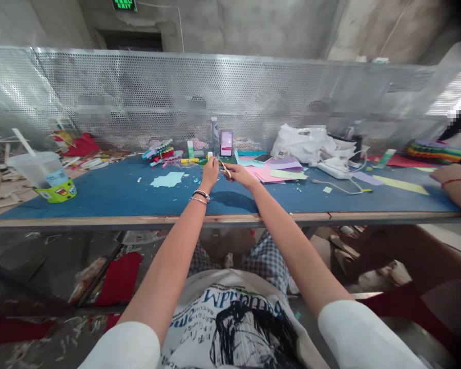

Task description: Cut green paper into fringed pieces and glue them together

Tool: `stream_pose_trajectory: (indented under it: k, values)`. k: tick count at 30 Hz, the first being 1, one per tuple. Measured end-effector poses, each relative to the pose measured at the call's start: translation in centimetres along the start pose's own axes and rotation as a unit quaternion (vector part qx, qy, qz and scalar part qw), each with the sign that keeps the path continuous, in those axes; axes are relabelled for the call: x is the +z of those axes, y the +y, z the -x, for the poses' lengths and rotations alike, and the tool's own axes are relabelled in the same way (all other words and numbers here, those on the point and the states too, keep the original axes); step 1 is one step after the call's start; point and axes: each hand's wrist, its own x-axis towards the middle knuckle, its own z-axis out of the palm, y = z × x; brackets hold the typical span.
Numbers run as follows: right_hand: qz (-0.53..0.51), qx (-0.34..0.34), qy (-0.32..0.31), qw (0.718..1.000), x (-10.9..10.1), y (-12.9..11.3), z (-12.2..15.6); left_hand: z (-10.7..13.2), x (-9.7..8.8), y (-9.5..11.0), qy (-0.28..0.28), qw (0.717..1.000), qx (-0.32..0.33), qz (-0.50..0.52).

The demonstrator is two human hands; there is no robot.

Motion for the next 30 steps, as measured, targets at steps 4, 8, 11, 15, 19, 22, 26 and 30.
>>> stream_pose_trajectory:
  k: [4,8,11,15,19,22,26,30]
  values:
    - [-0.006,-0.005,-0.008,1.0,0.1,-0.3,0.0,0.1,-0.1,0.2,0.017,1.0,-0.011,-0.019]
    - [-0.017,-0.016,-0.014,1.0,0.2,-0.1,-0.1,0.1,-0.2,0.2,0.03,0.999,-0.004,-0.032]
    - [-0.028,-0.02,-0.02,0.999,0.2,0.1,-0.2,0.1,-0.2,0.1,0.038,0.999,0.001,-0.034]
    - [-0.033,-0.013,-0.017,0.999,0.2,0.0,-0.2,0.1,-0.3,0.2,0.045,0.998,0.002,-0.038]
    - [-0.039,-0.013,-0.019,0.999,0.2,-0.1,-0.2,0.1,-0.3,0.3,0.05,0.998,0.008,-0.035]
    - [-0.042,-0.008,-0.021,0.999,0.3,0.2,-0.2,0.0,-0.4,0.1,0.056,0.998,0.007,-0.03]
    - [-0.017,0.006,-0.006,1.0,0.4,0.5,-0.4,-0.2,-0.6,-0.2,0.081,0.996,-0.007,-0.026]
    - [0.022,-0.018,0.064,0.998,0.1,1.1,-0.8,-0.1,-0.6,-0.1,0.081,0.996,0.007,-0.047]
